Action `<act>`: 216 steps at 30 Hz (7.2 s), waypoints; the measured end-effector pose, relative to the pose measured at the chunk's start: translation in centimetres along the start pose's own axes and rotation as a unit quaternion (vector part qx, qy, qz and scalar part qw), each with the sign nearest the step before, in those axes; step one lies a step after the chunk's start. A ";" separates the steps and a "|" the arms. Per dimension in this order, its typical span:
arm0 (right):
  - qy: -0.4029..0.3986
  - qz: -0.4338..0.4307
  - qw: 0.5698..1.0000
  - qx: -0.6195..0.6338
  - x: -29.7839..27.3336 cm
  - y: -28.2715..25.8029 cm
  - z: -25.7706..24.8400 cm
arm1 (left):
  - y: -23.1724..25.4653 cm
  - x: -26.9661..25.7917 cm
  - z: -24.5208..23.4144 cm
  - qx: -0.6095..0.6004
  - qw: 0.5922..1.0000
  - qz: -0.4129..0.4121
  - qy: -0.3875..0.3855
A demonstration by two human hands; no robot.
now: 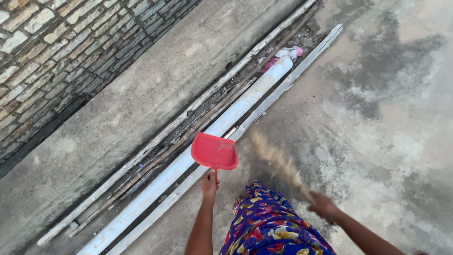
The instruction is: The person sweeps dirt and debris across a concrete floor using a small handheld broom and a red dustpan.
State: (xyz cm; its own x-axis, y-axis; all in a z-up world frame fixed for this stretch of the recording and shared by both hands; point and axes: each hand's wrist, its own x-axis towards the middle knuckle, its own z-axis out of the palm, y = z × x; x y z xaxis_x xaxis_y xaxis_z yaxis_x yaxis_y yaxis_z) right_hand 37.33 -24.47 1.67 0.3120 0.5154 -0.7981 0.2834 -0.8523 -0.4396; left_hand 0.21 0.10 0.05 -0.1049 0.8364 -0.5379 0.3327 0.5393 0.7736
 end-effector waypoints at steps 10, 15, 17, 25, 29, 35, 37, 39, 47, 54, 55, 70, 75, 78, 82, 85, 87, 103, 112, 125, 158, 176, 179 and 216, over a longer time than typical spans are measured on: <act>-0.078 0.044 0.996 0.015 1.9 -6.1 -3.6 | -0.3 0.6 0.3 -0.025 0.999 -0.014 -0.018; -0.027 0.056 0.981 0.185 4.7 -10.6 -8.4 | -1.1 0.4 -0.4 0.000 1.000 -0.023 -0.001; 0.015 0.035 0.991 0.125 6.4 -10.7 -8.9 | -0.7 0.1 -0.6 0.007 1.000 -0.023 0.007; 0.058 -0.041 0.996 -0.045 5.1 -3.3 -4.5 | 0.6 -0.5 -0.8 -0.004 1.000 -0.015 0.006; -0.050 0.028 0.992 -0.109 0.7 -1.2 -3.2 | 0.7 -0.3 -0.1 0.018 1.000 -0.014 0.018; -0.026 -0.002 0.974 -0.225 -2.4 -2.8 -7.8 | 1.2 -0.7 1.2 -0.031 0.999 -0.018 -0.012; 0.039 -0.051 0.962 -0.264 -1.9 -3.9 -10.0 | 1.2 -0.7 1.4 -0.014 1.000 -0.016 -0.010; 0.090 -0.071 0.954 -0.277 -1.2 -4.7 -11.4 | 0.7 -0.8 1.8 0.003 1.000 -0.017 -0.009; 0.098 -0.034 0.963 -0.249 3.2 -1.5 -7.9 | 0.8 -0.8 2.0 0.025 1.000 -0.017 -0.007; -0.065 -0.075 0.987 -0.127 0.8 1.4 -1.7 | 1.2 -1.5 2.3 0.016 1.000 -0.022 -0.007; -0.099 -0.047 0.987 -0.116 1.0 1.2 -1.2 | 1.1 -1.6 2.3 0.014 1.000 -0.023 -0.007; -0.008 0.021 0.989 0.147 7.8 -8.5 -10.2 | -0.8 -1.8 0.3 0.027 0.998 -0.050 0.006; 0.124 -0.081 0.988 0.049 8.4 -6.0 -7.3 | 0.1 -1.9 0.3 0.027 0.999 -0.041 0.008; 0.150 -0.105 0.980 -0.074 6.1 -3.0 -5.1 | 0.5 -1.5 0.6 0.033 0.998 -0.044 0.008; 0.018 -0.015 0.999 -0.040 1.5 1.7 -3.2 | 1.6 -0.8 1.9 0.035 0.999 -0.034 -0.007; -0.037 0.035 0.998 -0.031 -0.8 2.2 -3.0 | 2.3 0.1 3.1 0.046 0.998 -0.028 -0.023; -0.032 0.029 0.998 -0.041 -1.9 2.0 -4.3 | 2.8 0.8 4.2 0.030 0.998 -0.022 -0.041; 0.156 -0.023 0.972 -0.172 0.6 0.1 -9.0 | 7.9 8.3 8.8 0.033 0.989 -0.005 -0.145; -0.011 0.105 0.983 -0.153 -7.1 -4.0 -5.2 | 14.2 15.2 10.8 0.101 0.972 0.046 -0.205; 0.233 0.196 0.951 -0.053 -2.6 -7.5 3.9 | 16.8 21.9 14.2 0.207 0.927 0.078 -0.302; 0.308 0.236 0.636 0.667 -15.2 -9.2 27.6 | 11.7 15.0 14.7 0.239 0.889 0.073 -0.383; 0.266 0.174 0.735 0.598 6.3 -20.3 13.1 | 20.8 20.8 22.7 0.298 0.847 0.121 -0.423; 0.275 0.165 0.705 0.633 8.1 -18.4 14.2 | 22.3 21.3 24.0 0.299 0.841 0.102 -0.439; 0.396 0.295 0.533 0.687 1.3 -19.4 12.1 | 25.7 24.0 32.2 0.375 0.775 0.180 -0.476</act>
State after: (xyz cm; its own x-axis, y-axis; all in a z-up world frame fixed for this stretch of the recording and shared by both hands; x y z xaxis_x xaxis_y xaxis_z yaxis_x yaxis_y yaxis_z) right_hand 21.23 -8.30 4.17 0.4185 -0.4662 -0.7794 -0.8374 0.1341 -0.5299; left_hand 36.42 30.84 -3.78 0.7415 0.2768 -0.6112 0.6680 -0.2196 0.7110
